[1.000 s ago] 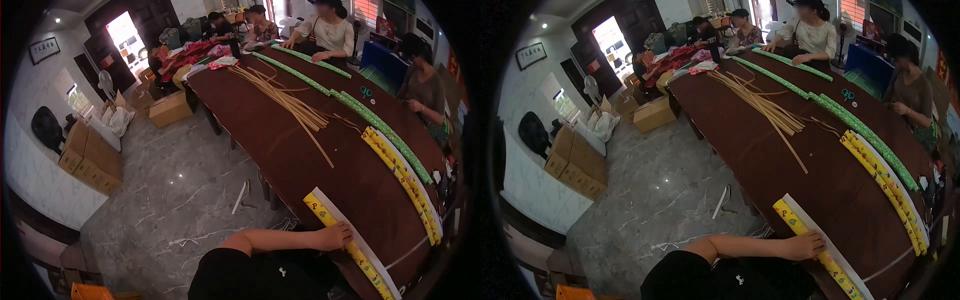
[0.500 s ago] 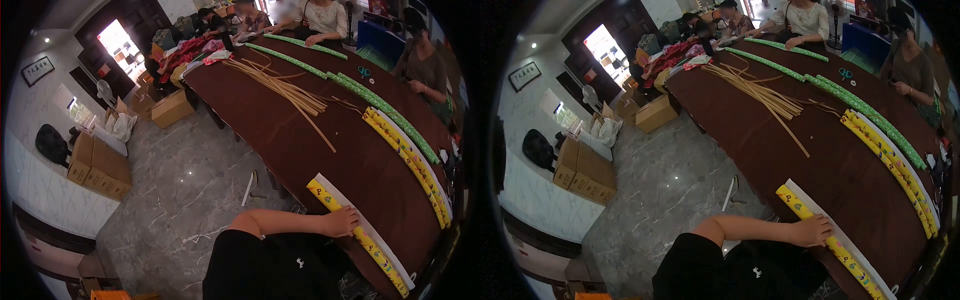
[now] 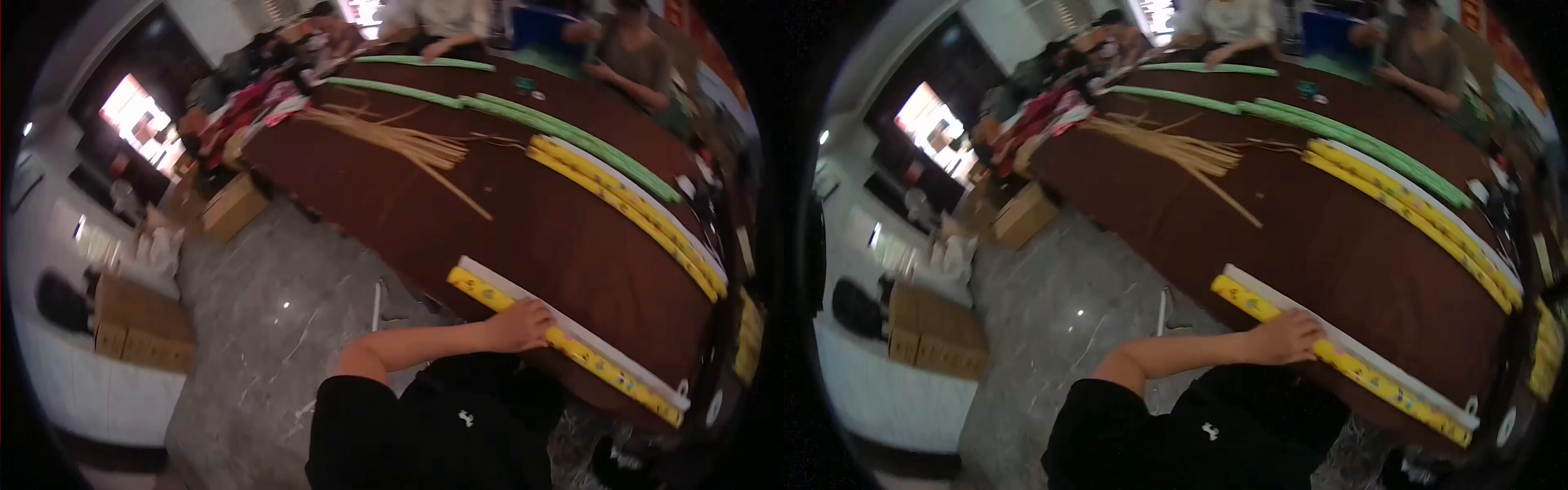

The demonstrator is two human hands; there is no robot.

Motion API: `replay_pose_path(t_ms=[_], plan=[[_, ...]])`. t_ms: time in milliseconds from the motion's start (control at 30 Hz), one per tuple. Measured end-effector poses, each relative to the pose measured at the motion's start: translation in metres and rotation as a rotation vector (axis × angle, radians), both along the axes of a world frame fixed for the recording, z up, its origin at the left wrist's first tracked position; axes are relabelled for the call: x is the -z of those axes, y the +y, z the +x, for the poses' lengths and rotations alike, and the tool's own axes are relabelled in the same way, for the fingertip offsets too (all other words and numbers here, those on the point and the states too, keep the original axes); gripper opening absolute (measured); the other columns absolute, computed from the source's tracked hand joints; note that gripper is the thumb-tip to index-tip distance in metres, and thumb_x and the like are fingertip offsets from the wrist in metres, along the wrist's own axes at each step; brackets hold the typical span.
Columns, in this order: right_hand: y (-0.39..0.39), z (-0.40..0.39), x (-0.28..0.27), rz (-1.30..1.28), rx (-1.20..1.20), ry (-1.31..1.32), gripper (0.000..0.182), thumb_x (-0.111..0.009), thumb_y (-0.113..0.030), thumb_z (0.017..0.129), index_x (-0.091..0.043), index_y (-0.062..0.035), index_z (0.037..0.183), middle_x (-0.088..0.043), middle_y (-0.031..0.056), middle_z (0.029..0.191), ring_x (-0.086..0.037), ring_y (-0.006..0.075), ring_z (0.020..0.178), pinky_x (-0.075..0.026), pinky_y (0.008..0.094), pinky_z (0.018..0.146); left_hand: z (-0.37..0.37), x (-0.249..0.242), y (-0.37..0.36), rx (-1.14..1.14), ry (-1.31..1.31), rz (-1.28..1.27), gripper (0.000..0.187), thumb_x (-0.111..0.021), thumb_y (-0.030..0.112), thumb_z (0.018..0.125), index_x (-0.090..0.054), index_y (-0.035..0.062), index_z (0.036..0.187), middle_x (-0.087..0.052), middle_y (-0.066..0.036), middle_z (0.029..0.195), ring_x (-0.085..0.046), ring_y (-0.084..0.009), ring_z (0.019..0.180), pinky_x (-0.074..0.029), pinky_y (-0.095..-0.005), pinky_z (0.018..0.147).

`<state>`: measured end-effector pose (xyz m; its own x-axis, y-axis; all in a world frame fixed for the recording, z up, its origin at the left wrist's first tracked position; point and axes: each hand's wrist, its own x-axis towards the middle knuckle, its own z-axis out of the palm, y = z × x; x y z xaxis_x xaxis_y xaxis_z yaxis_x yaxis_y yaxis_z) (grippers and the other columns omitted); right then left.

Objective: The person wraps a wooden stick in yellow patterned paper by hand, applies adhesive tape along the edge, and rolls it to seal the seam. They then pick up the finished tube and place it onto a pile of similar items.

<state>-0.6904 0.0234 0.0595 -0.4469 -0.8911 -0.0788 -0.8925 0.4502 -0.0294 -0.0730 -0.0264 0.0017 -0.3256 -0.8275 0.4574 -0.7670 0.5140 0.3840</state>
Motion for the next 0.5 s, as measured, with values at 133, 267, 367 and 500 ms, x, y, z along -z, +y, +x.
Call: replay_pose_path(t_ms=[133, 267, 367, 500], plan=[[0.003, 0.044, 0.002, 0.142, 0.026, 0.130, 0.085, -0.075, -0.020, 0.081, -0.032, -0.0144, 0.153, -0.053, 0.0159, 0.140, -0.058, 0.0383, 0.115, -0.050, 0.0474, 0.089, 0.001, -0.006, -0.001, 0.003, -0.052, 0.033, 0.043, -0.073, 0.029, 0.084, -0.062, 0.0021, 0.116, -0.060, -0.013, 0.111, -0.056, -0.0307, 0.105, -0.045, -0.0437, 0.091], [-0.044, 0.150, -0.030, -0.390, -0.496, -0.053, 0.046, -0.074, -0.015, 0.079, -0.060, -0.0038, 0.122, -0.059, 0.0180, 0.122, -0.056, 0.0381, 0.112, -0.047, 0.0450, 0.093, -0.001, -0.022, 0.000, 0.043, -0.060, 0.028, 0.039, -0.078, 0.017, 0.079, -0.063, 0.0027, 0.112, -0.060, -0.014, 0.107, -0.057, -0.0338, 0.100, -0.046, -0.0445, 0.088], [-0.089, 0.175, -0.007, -0.428, -0.906, -0.164, 0.046, -0.072, -0.027, 0.083, -0.060, -0.0080, 0.122, -0.058, 0.0119, 0.127, -0.053, 0.0312, 0.120, -0.041, 0.0446, 0.101, -0.001, -0.018, -0.001, 0.016, -0.077, 0.019, 0.040, -0.078, 0.012, 0.077, -0.063, 0.0021, 0.112, -0.059, -0.014, 0.106, -0.056, -0.0347, 0.099, -0.046, -0.0444, 0.086], [-0.132, 0.167, 0.019, -0.493, -1.098, -0.046, 0.040, -0.072, -0.034, 0.082, -0.061, -0.0125, 0.114, -0.059, 0.0033, 0.114, -0.054, 0.0255, 0.114, -0.042, 0.0416, 0.098, 0.002, -0.018, -0.001, 0.043, -0.128, 0.051, 0.045, -0.080, 0.012, 0.076, -0.061, 0.0010, 0.115, -0.058, -0.015, 0.107, -0.056, -0.0357, 0.100, -0.046, -0.0455, 0.087]])
